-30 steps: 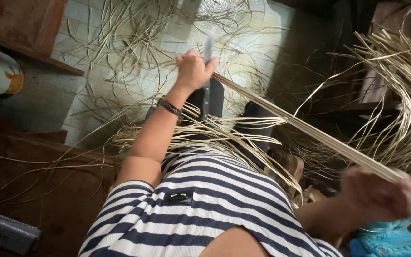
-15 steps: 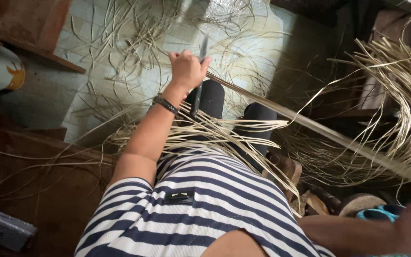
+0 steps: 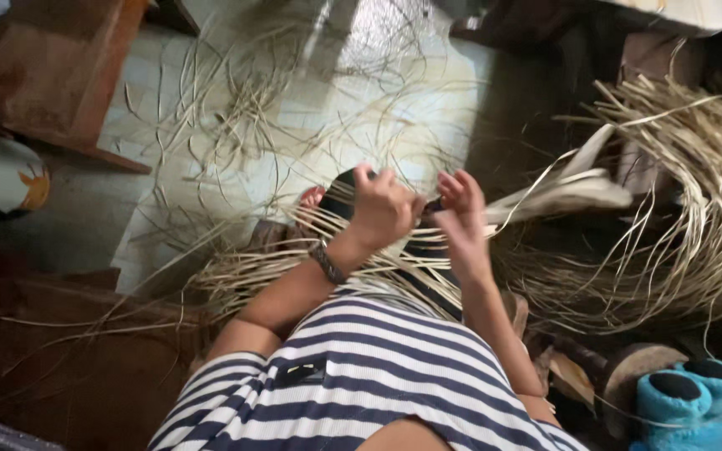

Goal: The person sits on the floor and uses a knife to split long dried plant strips into thinner strands. They repeatedly pull strips from a bundle, hold them against their lap, and scrape the knife along the length to separate fibers, discarding the split pieces onto the floor.

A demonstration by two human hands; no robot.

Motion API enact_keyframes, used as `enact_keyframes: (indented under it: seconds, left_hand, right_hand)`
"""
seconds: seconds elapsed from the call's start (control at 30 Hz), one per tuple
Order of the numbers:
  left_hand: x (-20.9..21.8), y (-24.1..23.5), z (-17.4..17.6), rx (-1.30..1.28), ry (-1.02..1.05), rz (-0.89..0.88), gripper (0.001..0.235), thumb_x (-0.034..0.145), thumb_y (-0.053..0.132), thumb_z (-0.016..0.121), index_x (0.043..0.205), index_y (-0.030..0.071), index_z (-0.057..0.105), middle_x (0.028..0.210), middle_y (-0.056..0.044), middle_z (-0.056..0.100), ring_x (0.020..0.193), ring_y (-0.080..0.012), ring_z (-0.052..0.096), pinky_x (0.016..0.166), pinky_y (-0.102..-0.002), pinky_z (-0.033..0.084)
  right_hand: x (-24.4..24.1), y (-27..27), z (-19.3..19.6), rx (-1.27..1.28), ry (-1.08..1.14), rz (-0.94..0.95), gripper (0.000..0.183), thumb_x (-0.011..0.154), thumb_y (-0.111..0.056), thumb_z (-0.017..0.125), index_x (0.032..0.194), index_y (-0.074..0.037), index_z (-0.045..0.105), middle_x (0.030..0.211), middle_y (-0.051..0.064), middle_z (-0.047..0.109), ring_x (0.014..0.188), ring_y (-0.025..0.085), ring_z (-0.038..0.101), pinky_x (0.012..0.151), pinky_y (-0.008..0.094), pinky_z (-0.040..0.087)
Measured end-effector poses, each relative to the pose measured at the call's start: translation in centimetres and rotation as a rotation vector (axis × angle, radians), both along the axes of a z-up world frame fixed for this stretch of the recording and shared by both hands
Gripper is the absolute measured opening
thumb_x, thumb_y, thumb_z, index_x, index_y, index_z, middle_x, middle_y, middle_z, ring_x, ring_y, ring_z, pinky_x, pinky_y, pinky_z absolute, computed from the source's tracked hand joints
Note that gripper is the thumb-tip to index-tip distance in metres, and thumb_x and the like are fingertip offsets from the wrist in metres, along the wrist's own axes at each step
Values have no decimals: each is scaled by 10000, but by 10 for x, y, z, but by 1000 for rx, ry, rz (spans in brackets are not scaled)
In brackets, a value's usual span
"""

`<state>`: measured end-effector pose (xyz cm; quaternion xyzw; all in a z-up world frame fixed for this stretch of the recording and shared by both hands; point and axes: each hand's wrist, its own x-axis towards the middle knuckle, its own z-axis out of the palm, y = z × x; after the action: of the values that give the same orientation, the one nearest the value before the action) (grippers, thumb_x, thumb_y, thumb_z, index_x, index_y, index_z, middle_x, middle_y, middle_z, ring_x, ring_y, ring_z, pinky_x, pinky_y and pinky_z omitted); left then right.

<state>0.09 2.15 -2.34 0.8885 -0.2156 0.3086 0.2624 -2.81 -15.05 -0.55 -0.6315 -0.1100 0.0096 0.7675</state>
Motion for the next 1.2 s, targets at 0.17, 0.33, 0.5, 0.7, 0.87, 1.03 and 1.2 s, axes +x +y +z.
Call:
enact_keyframes:
  seconds: [0.17,0.33,0.5,0.7,0.87,1.03,1.2]
  left_hand:
    - [-11,-6,-15,71,11,15,262,839,258,552,630,195,697,551,-39,620,770,-255,579,878,-609,365]
    - [-18,-9,-5,75,62,-3,379,943,362,592,636,183,724,538,-41,618,767,-241,571,909,-612,354]
    - [-22,-11,-5,59,92,29,407,952,357,608,606,172,720,516,-41,610,748,-241,550,893,-605,343]
    - [-26,-10,7,81,166,36,452,979,384,573,611,179,740,515,-45,622,751,-245,579,902,-588,337]
    - [-22,-1,12,58,149,60,431,962,391,617,593,203,734,512,-27,628,760,-232,601,903,-580,333]
    - [-16,20,31,-29,231,5,526,980,494,590,591,156,696,559,-34,646,754,-227,634,879,-508,389]
    - [-5,22,-15,-79,338,-23,624,994,561,574,598,98,713,670,-58,700,790,-233,678,892,-454,421]
  right_hand:
    - [5,-17,-19,-435,48,243,574,961,14,552,1531,-34,503,1231,187,703,1182,250,638,1082,463,491]
    - [3,-25,-12,-792,150,249,698,871,-13,611,1550,-104,479,1158,170,779,1152,369,709,1014,552,521]
    - [-2,-18,-9,-1007,240,301,189,1005,-397,654,1057,-265,779,906,11,812,1001,305,756,878,474,563]
    - [2,-24,-51,-994,198,328,85,906,-195,658,895,-124,705,746,128,727,862,399,728,758,507,545]
    - [4,-15,-44,-1029,151,279,133,910,-231,672,835,-121,684,719,119,703,814,366,721,707,463,538]
    - [-5,9,19,-848,29,223,167,941,-165,639,782,-123,665,667,136,658,678,336,683,642,391,528]
    - [-11,8,29,-690,-41,216,187,966,-120,647,789,-105,708,636,115,675,612,177,634,633,355,537]
